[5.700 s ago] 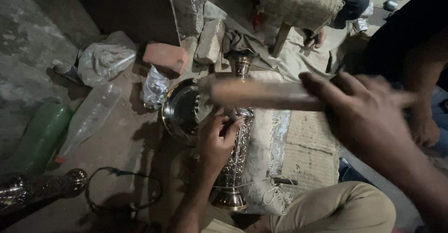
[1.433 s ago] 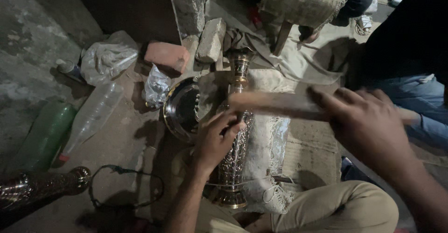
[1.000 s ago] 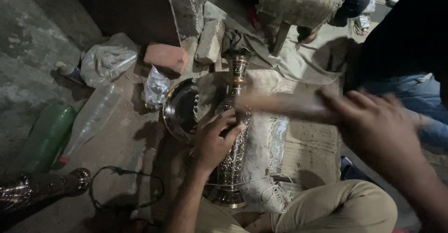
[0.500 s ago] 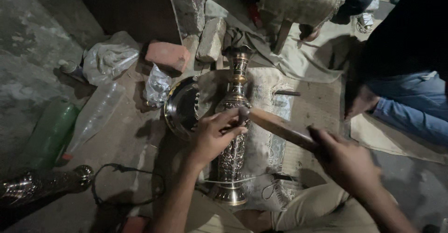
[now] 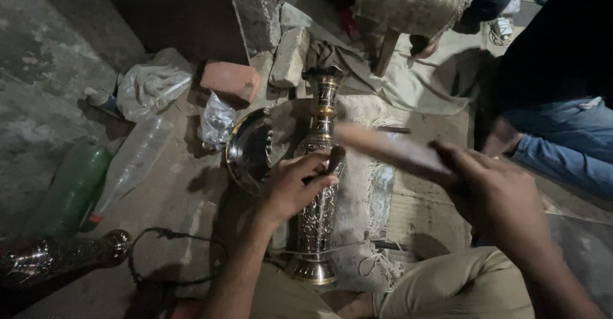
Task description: The person holds a metal chisel against a silver-colored vase and repeatedly strikes it with a wooden mallet to create or refine decorative patterns. The person rotates the vase slightly to work on different sections of the surface.
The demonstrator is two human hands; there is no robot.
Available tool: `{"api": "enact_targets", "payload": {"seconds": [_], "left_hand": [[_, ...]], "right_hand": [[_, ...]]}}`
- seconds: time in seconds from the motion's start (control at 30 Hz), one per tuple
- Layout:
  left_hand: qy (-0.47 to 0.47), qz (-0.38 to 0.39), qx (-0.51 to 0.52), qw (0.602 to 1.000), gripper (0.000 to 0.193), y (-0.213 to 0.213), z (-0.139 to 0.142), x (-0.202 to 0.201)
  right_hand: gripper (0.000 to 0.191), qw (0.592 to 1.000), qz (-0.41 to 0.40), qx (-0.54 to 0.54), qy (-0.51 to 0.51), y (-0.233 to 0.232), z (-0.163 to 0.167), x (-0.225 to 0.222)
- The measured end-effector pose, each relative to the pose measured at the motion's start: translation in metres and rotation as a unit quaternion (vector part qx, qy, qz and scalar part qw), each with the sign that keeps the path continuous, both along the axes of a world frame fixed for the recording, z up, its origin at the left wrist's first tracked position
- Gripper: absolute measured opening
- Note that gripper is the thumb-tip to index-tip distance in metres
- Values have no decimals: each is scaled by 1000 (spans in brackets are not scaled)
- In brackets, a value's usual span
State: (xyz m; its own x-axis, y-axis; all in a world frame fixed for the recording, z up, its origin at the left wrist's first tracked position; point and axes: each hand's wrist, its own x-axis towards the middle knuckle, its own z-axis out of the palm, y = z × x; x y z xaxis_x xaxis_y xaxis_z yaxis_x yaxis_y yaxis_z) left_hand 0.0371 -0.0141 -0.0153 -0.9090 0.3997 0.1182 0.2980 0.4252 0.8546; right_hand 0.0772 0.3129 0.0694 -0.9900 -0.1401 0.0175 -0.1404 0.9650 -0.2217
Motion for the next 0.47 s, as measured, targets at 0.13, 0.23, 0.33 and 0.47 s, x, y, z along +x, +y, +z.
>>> {"api": "enact_targets", "payload": {"seconds": [0.13, 0.23, 0.33, 0.47], "left_hand": [[7, 6, -6, 1000, 47, 0, -1, 0], [44, -7, 34, 998, 47, -3, -2, -3], [13, -2, -6, 1000, 45, -2, -2, -3], [27, -19, 73, 997, 51, -5, 0, -2]], "right_hand": [[64, 1000, -14, 9, -21, -16, 14, 4], [63, 992, -26, -122, 4, -20, 15, 7], [58, 1000, -2, -8, 27, -14, 13, 6], [68, 970, -25, -241, 20, -7, -1, 3]]}}
